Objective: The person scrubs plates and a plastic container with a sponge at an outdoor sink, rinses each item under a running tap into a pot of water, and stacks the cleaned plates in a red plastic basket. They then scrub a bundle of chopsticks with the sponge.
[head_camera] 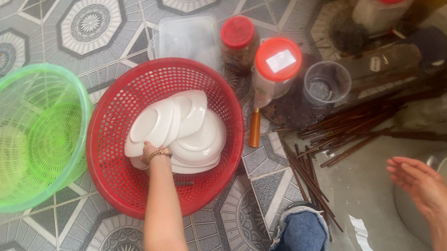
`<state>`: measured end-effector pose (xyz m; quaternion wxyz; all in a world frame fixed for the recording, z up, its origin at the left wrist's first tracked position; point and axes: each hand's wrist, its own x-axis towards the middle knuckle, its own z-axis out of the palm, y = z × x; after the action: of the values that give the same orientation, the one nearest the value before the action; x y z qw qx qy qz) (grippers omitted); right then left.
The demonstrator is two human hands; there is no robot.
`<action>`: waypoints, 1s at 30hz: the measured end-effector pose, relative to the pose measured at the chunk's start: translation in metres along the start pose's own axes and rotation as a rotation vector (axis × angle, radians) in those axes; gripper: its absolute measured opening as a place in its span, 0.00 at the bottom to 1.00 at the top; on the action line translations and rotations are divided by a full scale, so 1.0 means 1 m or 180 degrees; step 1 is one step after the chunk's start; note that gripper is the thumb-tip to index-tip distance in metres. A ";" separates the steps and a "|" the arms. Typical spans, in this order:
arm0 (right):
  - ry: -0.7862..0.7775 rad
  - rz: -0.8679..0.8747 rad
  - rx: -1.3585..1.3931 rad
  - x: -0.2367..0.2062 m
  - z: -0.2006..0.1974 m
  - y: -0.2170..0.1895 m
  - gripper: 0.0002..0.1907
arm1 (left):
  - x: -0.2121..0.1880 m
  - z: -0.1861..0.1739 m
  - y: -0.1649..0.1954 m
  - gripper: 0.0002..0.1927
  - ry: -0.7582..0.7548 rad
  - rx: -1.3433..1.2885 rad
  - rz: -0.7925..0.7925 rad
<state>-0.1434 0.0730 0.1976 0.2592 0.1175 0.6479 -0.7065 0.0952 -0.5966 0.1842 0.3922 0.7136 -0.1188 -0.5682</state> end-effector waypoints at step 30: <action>0.2153 0.1070 -0.1189 -0.033 -0.212 0.124 0.29 | -0.369 -0.030 -0.226 0.23 -0.4623 0.2907 -0.0319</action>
<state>-0.0875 0.2838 0.0795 0.1604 0.3979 0.7853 -0.4464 -0.0602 -0.2065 0.2935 -0.1322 0.2655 -0.5257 -0.7973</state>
